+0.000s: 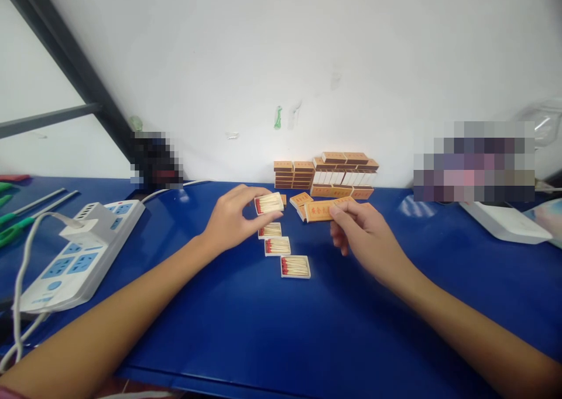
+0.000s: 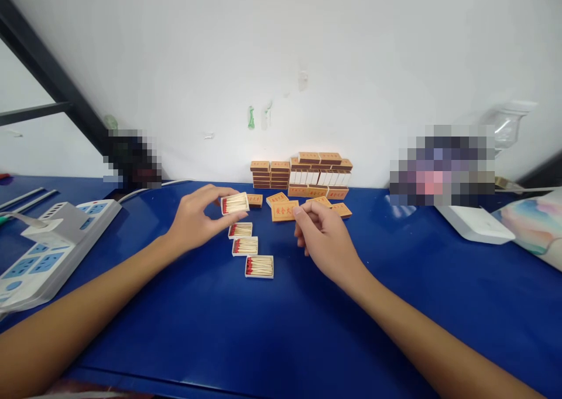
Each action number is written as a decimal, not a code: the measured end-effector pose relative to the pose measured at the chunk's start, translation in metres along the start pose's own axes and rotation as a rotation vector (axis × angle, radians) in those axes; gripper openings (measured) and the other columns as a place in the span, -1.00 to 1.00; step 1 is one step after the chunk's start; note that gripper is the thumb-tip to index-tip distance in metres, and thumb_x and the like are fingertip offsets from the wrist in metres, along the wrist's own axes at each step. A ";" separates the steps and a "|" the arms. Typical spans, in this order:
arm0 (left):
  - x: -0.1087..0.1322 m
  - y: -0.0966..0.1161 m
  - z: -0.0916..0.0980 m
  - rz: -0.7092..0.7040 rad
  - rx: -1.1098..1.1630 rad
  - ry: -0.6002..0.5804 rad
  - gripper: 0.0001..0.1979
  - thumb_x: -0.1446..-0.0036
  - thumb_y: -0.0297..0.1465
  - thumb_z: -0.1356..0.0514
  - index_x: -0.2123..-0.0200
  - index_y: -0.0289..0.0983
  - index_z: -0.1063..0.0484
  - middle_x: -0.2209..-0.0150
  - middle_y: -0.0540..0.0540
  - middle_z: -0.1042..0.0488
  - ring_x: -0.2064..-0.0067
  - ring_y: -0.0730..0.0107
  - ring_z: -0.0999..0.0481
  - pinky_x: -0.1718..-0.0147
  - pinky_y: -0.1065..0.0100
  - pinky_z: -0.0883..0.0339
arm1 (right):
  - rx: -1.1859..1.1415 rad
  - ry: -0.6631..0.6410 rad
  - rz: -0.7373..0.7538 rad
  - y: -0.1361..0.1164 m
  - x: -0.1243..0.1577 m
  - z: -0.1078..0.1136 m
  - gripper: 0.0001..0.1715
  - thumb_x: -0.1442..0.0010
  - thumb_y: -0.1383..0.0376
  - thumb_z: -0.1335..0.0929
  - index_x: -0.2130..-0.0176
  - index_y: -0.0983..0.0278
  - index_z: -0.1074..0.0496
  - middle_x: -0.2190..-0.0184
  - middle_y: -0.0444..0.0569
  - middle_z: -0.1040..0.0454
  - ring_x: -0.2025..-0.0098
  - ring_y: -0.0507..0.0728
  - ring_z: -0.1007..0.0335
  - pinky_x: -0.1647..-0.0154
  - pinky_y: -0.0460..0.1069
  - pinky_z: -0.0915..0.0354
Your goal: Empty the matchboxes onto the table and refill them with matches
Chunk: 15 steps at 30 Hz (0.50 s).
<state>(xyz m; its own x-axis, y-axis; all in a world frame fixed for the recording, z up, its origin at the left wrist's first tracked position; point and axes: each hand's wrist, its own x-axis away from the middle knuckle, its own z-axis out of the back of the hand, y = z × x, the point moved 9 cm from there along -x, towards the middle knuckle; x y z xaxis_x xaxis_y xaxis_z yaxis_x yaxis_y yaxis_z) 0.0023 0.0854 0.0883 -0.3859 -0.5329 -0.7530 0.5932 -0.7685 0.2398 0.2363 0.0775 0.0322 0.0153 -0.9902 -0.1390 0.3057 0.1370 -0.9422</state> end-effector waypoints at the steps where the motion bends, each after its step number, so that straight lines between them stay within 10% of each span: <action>1: -0.001 -0.009 0.001 0.030 -0.019 -0.004 -0.68 -0.23 -0.16 -0.39 0.07 -0.23 -0.56 0.17 -0.08 -0.67 0.23 0.34 -0.59 0.21 0.28 -0.47 | 0.078 -0.034 0.008 0.003 -0.004 0.001 -0.46 -0.35 -0.14 -0.31 0.44 0.20 -0.32 0.56 -0.14 -0.38 0.56 0.04 -0.30 0.59 -0.04 -0.23; 9: 0.005 -0.081 -0.014 0.299 -0.266 -0.410 -0.74 -0.13 -0.12 -0.31 0.35 -0.21 -0.57 0.36 -0.10 -0.61 0.36 0.21 -0.54 0.37 0.24 -0.35 | 0.691 -0.053 0.230 0.012 -0.020 0.015 -0.74 -0.28 0.08 -0.35 0.34 0.18 -0.35 0.58 -0.18 -0.40 0.52 0.09 -0.30 0.43 0.01 -0.15; 15: 0.007 -0.080 -0.017 0.284 -0.288 -0.429 -0.69 -0.11 -0.12 -0.31 0.22 -0.22 -0.57 0.26 -0.14 -0.61 0.22 0.11 -0.56 0.22 0.14 -0.43 | 0.868 0.018 0.204 0.005 -0.024 0.028 -0.68 -0.32 0.05 -0.32 0.39 0.17 -0.37 0.56 -0.13 -0.45 0.49 0.12 -0.33 0.44 0.00 -0.06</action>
<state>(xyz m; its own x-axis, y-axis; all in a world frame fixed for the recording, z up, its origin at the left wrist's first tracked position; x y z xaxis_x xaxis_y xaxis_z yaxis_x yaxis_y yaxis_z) -0.0358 0.1486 0.0533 -0.3999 -0.8455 -0.3539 0.8599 -0.4798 0.1744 0.2642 0.1009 0.0391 0.1357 -0.9471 -0.2908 0.9122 0.2340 -0.3363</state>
